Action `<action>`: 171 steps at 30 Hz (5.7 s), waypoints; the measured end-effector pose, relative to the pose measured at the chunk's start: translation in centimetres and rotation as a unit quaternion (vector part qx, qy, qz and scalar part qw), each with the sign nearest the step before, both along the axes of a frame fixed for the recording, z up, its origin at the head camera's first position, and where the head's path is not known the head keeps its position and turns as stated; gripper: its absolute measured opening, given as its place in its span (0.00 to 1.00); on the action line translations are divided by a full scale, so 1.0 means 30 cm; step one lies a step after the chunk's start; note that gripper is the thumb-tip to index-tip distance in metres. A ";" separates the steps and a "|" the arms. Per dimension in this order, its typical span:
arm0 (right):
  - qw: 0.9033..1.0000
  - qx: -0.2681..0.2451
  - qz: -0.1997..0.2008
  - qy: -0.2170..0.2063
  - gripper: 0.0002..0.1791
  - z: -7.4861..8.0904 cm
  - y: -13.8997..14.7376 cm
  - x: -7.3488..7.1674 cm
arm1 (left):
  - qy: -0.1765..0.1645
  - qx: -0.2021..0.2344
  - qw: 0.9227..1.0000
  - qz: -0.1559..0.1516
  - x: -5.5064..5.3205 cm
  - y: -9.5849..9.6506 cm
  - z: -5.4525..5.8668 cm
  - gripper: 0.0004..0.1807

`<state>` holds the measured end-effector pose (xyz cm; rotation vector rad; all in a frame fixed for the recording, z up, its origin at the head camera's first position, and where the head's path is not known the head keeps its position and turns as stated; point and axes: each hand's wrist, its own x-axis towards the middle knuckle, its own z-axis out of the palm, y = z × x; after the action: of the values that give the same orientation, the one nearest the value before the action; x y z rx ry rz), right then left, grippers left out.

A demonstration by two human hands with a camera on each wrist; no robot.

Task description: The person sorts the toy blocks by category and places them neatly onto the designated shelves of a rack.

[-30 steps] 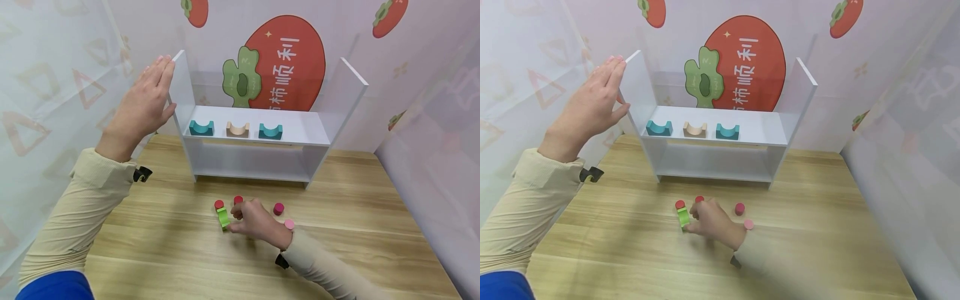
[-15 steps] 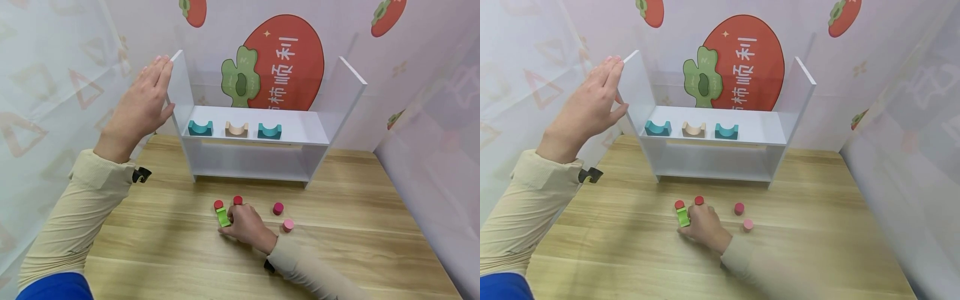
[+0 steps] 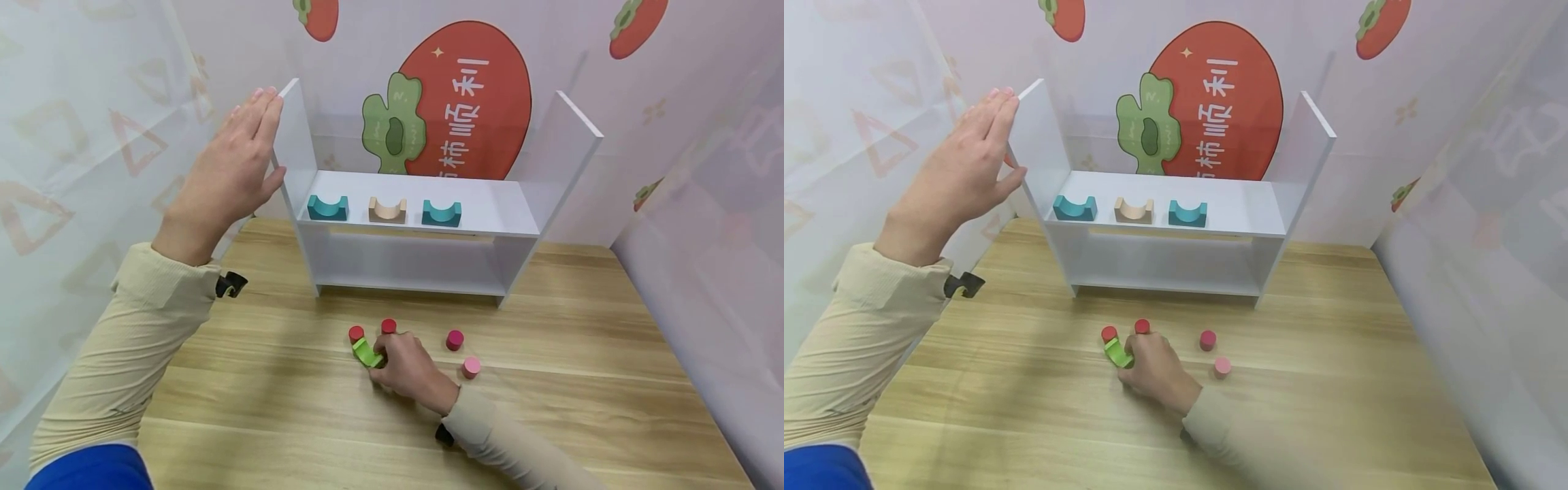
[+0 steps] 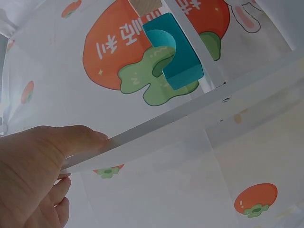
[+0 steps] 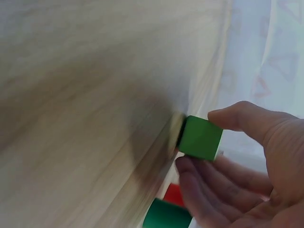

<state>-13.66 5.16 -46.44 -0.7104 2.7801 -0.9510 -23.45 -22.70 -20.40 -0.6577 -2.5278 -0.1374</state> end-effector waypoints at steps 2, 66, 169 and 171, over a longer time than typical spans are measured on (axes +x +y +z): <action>1.000 -0.007 0.012 0.001 0.11 0.000 0.012 -0.007 | -0.001 0.000 1.000 0.000 0.000 -0.001 0.000 0.49; 0.993 0.049 0.001 0.105 0.16 0.758 0.674 -0.299 | -0.018 -0.020 1.000 0.012 0.008 0.002 0.018 0.50; 0.992 -0.082 0.046 -0.080 0.17 -0.061 0.660 -0.023 | -0.021 -0.020 0.999 0.015 0.002 0.006 0.015 0.51; 0.993 -0.078 0.043 -0.078 0.17 -0.062 0.656 -0.023 | -0.021 -0.019 1.000 0.014 0.003 0.007 0.016 0.51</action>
<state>-14.34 24.84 -48.30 -0.7357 2.5406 -1.1627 -23.37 -22.49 -19.92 -0.6395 -2.5840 -0.0942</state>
